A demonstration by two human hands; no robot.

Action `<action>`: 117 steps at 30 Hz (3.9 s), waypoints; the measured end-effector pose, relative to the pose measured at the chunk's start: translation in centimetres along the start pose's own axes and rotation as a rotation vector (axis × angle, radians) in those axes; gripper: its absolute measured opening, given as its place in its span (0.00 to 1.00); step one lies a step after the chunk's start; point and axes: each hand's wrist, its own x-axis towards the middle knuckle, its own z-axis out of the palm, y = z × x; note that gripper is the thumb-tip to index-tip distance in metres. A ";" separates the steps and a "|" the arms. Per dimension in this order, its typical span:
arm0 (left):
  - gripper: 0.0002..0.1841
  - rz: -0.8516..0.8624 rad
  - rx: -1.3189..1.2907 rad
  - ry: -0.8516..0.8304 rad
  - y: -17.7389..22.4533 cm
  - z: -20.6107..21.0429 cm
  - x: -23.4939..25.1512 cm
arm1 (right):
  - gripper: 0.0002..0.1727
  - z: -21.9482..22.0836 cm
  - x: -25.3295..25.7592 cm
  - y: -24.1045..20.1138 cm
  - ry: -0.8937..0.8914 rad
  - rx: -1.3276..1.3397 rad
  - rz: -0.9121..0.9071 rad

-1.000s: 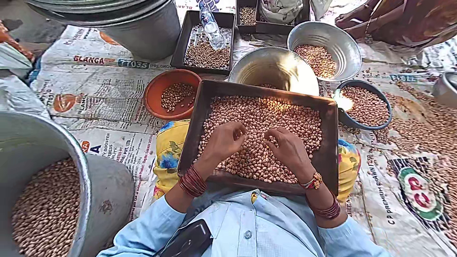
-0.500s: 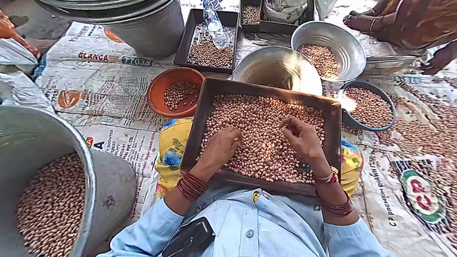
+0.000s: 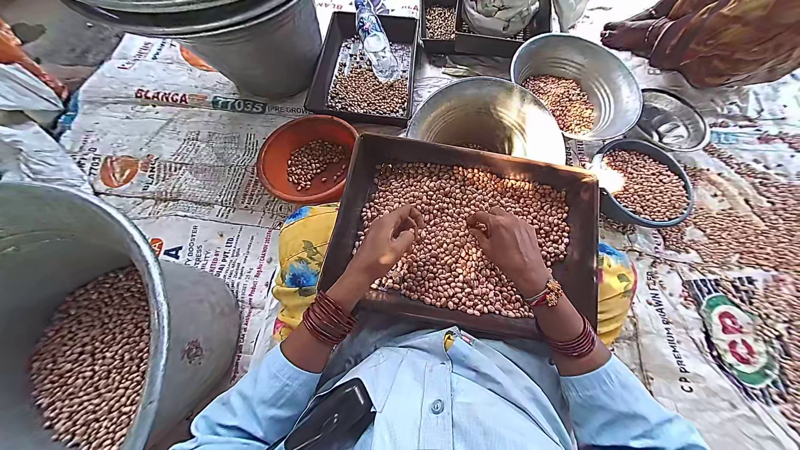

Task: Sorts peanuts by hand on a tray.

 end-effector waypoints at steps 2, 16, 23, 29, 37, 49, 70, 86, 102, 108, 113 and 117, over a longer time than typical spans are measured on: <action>0.12 -0.032 0.098 -0.004 1.3 0.7 0.3 | 0.07 0.1 0.2 0.0 -0.006 0.004 0.001; 0.13 0.050 0.610 -0.114 2.8 4.9 0.9 | 0.08 -1.9 -0.8 1.8 -0.014 0.597 0.240; 0.08 0.038 0.027 0.182 0.8 -1.4 0.6 | 0.09 0.3 -0.2 -0.3 0.037 0.139 -0.025; 0.07 -0.023 0.511 0.394 -0.1 -3.9 -0.5 | 0.09 1.0 -0.1 -0.3 -0.004 0.086 -0.001; 0.08 -0.029 0.709 0.367 0.0 -2.6 0.5 | 0.10 0.2 -0.9 0.6 -0.053 0.286 0.041; 0.07 0.024 0.725 0.253 0.4 -2.5 1.5 | 0.08 0.4 3.4 -5.0 -0.032 0.410 -0.211; 0.09 -0.018 0.445 0.166 -1.5 -2.2 -0.9 | 0.09 0.7 4.7 -3.8 -0.216 0.784 0.007; 0.11 -0.107 0.630 0.118 -1.3 -0.8 -1.0 | 0.13 3.7 3.7 -7.0 -0.340 -0.026 -0.241; 0.01 -0.126 -0.110 -0.528 0.5 0.3 -1.3 | 0.09 -2.8 -3.2 -8.1 -0.229 0.189 -0.346; 0.05 -0.024 0.575 0.258 2.2 -8.7 0.3 | 0.15 -4.4 -5.1 -2.5 -0.348 0.141 -0.060; 0.17 0.076 0.711 0.394 2.8 -9.0 0.1 | 0.28 -6.1 -5.9 1.2 -0.469 -0.001 0.399; 0.23 -0.220 0.706 -0.042 2.6 -5.8 -0.2 | 0.31 -6.3 -6.7 2.9 -0.588 -0.105 0.601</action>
